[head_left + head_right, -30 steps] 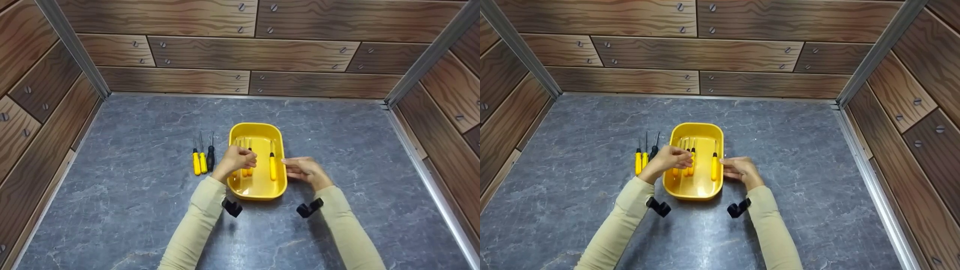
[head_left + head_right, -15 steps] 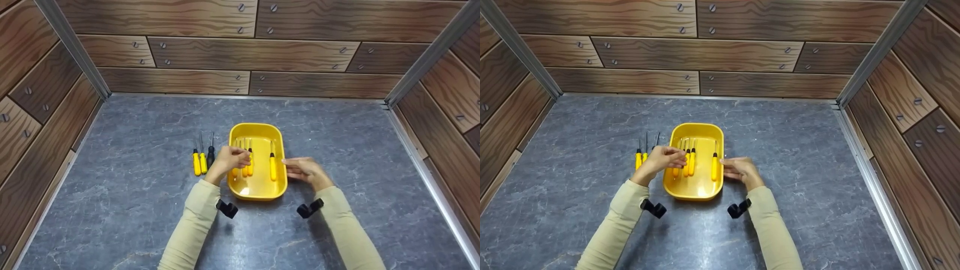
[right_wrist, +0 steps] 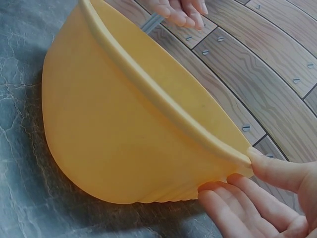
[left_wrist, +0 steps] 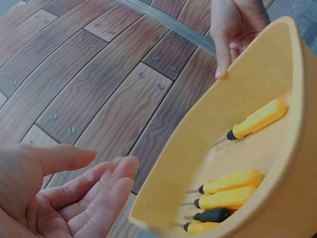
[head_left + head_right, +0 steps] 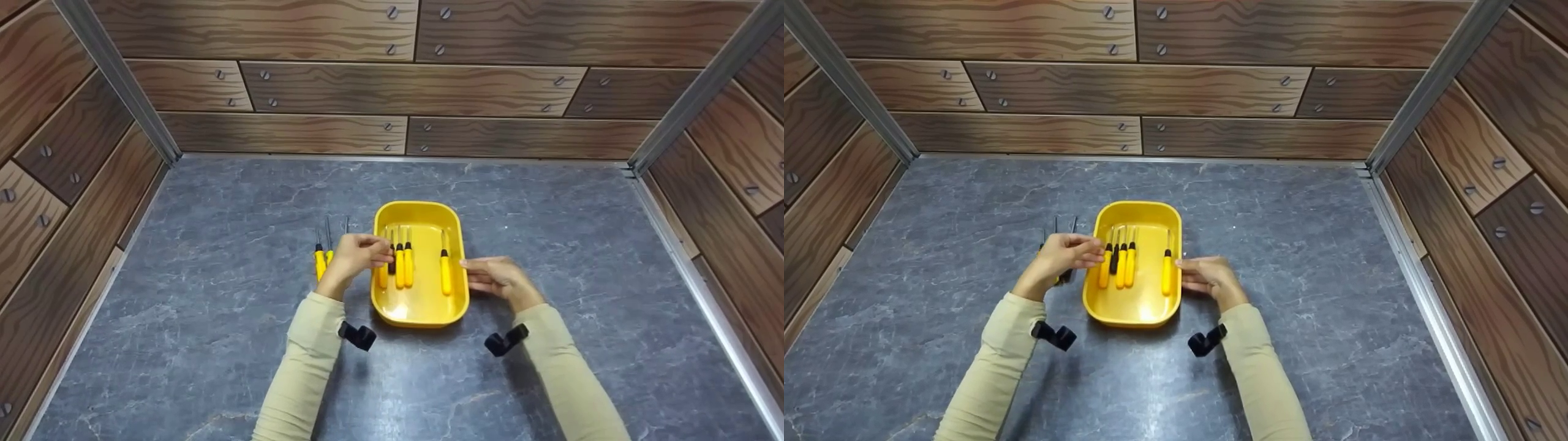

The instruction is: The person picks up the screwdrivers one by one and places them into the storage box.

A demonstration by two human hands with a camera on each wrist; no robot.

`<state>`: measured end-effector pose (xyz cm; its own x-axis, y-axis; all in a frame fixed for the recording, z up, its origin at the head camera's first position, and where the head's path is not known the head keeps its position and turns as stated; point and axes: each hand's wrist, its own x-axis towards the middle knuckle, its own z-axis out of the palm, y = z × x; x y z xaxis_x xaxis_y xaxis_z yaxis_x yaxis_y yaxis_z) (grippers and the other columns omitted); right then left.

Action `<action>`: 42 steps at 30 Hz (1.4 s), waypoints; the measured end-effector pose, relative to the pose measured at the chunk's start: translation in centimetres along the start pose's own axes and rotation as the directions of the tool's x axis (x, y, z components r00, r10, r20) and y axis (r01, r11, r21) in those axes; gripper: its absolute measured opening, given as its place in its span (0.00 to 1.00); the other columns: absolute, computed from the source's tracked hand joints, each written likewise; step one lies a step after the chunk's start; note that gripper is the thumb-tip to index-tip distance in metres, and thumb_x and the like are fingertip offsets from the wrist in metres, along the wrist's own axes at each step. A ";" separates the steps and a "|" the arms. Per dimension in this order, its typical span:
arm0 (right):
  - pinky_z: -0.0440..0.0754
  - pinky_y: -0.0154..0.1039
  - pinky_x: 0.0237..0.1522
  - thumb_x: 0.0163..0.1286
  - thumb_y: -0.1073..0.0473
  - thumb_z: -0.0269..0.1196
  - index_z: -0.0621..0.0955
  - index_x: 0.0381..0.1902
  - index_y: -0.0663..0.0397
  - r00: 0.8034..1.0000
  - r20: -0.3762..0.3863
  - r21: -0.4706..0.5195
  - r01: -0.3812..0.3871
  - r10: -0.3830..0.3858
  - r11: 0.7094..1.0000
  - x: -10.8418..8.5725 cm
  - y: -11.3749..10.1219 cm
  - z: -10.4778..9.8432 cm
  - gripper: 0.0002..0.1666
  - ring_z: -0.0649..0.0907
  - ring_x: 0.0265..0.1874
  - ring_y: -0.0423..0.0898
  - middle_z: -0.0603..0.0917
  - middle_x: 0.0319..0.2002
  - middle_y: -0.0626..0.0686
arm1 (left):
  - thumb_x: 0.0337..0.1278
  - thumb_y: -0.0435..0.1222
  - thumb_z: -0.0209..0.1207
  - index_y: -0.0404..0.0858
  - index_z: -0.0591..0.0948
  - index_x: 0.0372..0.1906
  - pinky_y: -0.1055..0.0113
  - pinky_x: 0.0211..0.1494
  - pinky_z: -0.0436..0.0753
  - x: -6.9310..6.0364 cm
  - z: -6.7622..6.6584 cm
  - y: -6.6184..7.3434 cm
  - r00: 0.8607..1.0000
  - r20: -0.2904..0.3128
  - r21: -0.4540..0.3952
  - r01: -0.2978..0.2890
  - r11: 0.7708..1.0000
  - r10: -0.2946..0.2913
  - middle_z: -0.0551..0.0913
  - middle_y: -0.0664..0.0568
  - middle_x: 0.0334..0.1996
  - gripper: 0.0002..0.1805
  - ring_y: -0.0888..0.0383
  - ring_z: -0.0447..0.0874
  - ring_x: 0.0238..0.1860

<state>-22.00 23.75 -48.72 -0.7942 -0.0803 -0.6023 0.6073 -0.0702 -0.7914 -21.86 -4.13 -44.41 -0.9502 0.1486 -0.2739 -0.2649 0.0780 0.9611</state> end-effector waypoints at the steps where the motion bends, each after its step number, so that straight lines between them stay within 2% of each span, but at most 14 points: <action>1: 0.91 0.33 0.33 0.59 0.60 0.71 0.86 0.29 0.55 1.000 0.002 -0.002 0.000 0.000 1.000 0.0 0.0 0.0 0.04 0.88 0.24 0.41 0.89 0.22 0.47 | 0.66 0.29 0.55 0.21 0.79 0.51 0.64 0.44 0.91 0.0 -0.1 0.0 1.000 -0.006 -0.013 -0.003 1.000 0.003 0.85 0.29 0.43 0.15 0.63 0.86 0.26; 10: 0.91 0.33 0.33 0.56 0.59 0.73 0.87 0.28 0.55 1.000 -0.004 -0.002 0.003 -0.003 1.000 0.0 0.1 0.0 0.06 0.88 0.23 0.41 0.89 0.21 0.47 | 0.66 0.31 0.55 0.23 0.79 0.52 0.65 0.43 0.91 -0.1 -1.6 -0.4 0.998 -0.048 0.013 0.033 0.999 -0.032 0.84 0.28 0.47 0.16 0.64 0.87 0.27; 16: 0.91 0.33 0.33 0.57 0.60 0.72 0.86 0.26 0.55 1.000 -0.008 0.000 -0.001 0.001 1.000 -0.2 0.1 0.1 0.05 0.88 0.24 0.41 0.89 0.21 0.47 | 0.66 0.29 0.55 0.21 0.79 0.51 0.59 0.49 0.90 0.0 -2.4 -0.8 0.997 -0.066 -0.024 0.042 0.999 -0.043 0.84 0.27 0.45 0.15 0.61 0.87 0.27; 22: 0.91 0.33 0.34 0.57 0.62 0.72 0.86 0.29 0.55 1.000 -0.005 0.007 0.001 -0.001 1.000 -0.2 0.1 0.1 0.04 0.88 0.25 0.41 0.89 0.22 0.48 | 0.66 0.29 0.54 0.20 0.77 0.52 0.60 0.49 0.90 0.1 -3.0 -1.0 0.996 -0.080 -0.023 0.046 0.999 -0.048 0.83 0.26 0.46 0.16 0.60 0.88 0.28; 29: 0.91 0.33 0.35 0.59 0.62 0.70 0.86 0.32 0.56 1.000 -0.007 0.009 -0.001 0.001 1.000 -0.2 0.1 0.1 0.04 0.88 0.25 0.41 0.89 0.22 0.48 | 0.66 0.31 0.54 0.22 0.77 0.54 0.61 0.51 0.89 -0.1 -3.4 -1.2 0.995 -0.089 -0.005 0.052 0.999 -0.053 0.84 0.28 0.46 0.17 0.57 0.90 0.33; 37: 0.91 0.34 0.35 0.58 0.62 0.71 0.86 0.30 0.56 1.000 0.000 0.017 0.007 -0.007 1.000 -0.2 0.1 0.0 0.04 0.88 0.25 0.41 0.89 0.22 0.48 | 0.67 0.29 0.53 0.20 0.76 0.54 0.65 0.46 0.91 0.2 -4.4 -1.7 0.991 -0.114 -0.019 0.068 0.998 -0.069 0.85 0.29 0.44 0.17 0.64 0.86 0.26; 42: 0.91 0.34 0.35 0.56 0.61 0.72 0.86 0.28 0.55 1.000 0.001 0.011 0.011 -0.011 1.000 -0.2 0.0 0.0 0.04 0.88 0.25 0.41 0.89 0.22 0.48 | 0.67 0.29 0.53 0.20 0.77 0.54 0.68 0.43 0.91 0.4 -5.1 -2.2 0.989 -0.131 -0.004 0.065 0.998 -0.065 0.86 0.33 0.41 0.17 0.64 0.86 0.27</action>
<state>-21.85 23.73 -48.55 -0.8009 -0.0800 -0.5935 0.5986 -0.0817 -0.7968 -22.52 -9.27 -46.46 -0.9444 0.0124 -0.3285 -0.3264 0.0839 0.9415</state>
